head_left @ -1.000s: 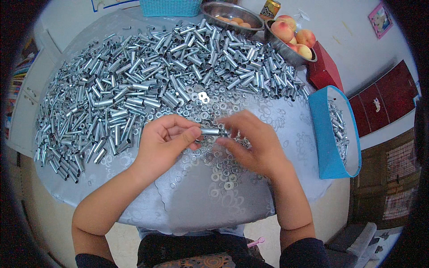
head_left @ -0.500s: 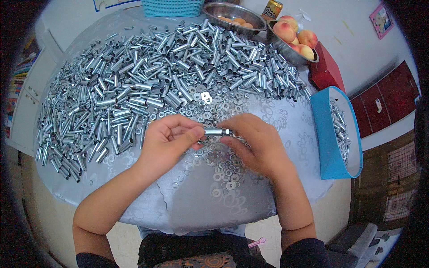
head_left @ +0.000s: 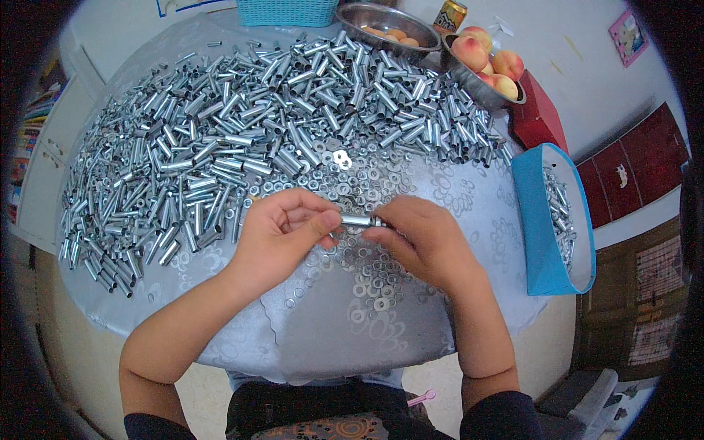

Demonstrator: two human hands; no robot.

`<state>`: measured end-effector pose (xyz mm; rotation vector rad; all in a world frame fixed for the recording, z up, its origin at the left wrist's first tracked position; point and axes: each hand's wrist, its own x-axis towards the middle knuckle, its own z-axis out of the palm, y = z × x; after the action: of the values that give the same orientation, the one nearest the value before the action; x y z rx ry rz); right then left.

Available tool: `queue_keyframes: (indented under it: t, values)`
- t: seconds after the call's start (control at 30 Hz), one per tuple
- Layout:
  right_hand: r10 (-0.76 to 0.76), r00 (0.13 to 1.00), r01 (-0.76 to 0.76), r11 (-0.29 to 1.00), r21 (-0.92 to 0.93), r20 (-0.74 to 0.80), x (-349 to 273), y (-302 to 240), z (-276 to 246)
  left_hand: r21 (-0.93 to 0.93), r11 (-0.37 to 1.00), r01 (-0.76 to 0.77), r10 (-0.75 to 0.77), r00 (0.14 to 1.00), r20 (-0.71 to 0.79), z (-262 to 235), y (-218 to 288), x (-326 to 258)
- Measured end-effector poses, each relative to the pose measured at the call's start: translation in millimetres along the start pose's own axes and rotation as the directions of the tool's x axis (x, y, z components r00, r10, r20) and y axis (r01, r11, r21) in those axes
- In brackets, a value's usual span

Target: The person repeatedly picks up cylindrical metal sleeves and washers from a table, threads the washers onto the sleeves, and places the assembled units into a blue container. The process is repetitive and involves handling small metal parts by hand.

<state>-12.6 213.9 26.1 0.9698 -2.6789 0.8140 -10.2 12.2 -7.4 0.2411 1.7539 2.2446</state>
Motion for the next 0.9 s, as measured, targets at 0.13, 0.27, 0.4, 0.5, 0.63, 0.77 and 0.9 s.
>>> queue_keyframes:
  t: [0.13, 0.27, 0.4, 0.5, 0.63, 0.77, 0.9]
  values:
    - [0.042, 0.999, -0.042, 0.999, 0.003, -0.001, -0.2, -3.5, -1.2, 0.005, 1.0, 0.013, -0.013, 1.0, 0.01, 1.2, 1.9, 0.4]
    - [0.237, 0.931, -0.215, 0.971, -0.109, 0.277, 1.7, -10.5, -8.3, 0.033, 0.999, 0.001, -0.002, 1.0, 0.019, -1.7, -0.6, -0.2]
    - [0.2, 0.976, -0.207, 0.976, 0.072, 0.089, -2.4, -8.6, -3.8, 0.019, 1.0, 0.012, -0.012, 1.0, 0.015, 0.3, 0.1, 1.5]
    - [0.201, 0.955, -0.202, 0.979, -0.015, 0.219, -2.9, -4.5, -6.6, 0.027, 1.0, 0.014, -0.014, 1.0, 0.01, -0.3, -2.1, 0.1]
    - [0.135, 0.976, -0.137, 0.991, 0.003, 0.169, -3.0, -5.3, -8.1, 0.026, 1.0, -0.013, 0.012, 0.999, 0.034, 0.5, -2.0, 1.1]
    - [0.224, 0.935, -0.252, 0.965, 0.073, 0.274, -3.7, -5.8, -6.8, 0.033, 0.999, 0.031, -0.032, 0.999, 0.032, 2.2, 1.9, -1.4]
    - [0.252, 0.953, -0.285, 0.936, 0.205, 0.17, -1.2, -15.4, -7.6, 0.023, 1.0, 0.012, -0.013, 1.0, 0.027, 1.0, 0.9, 0.3]
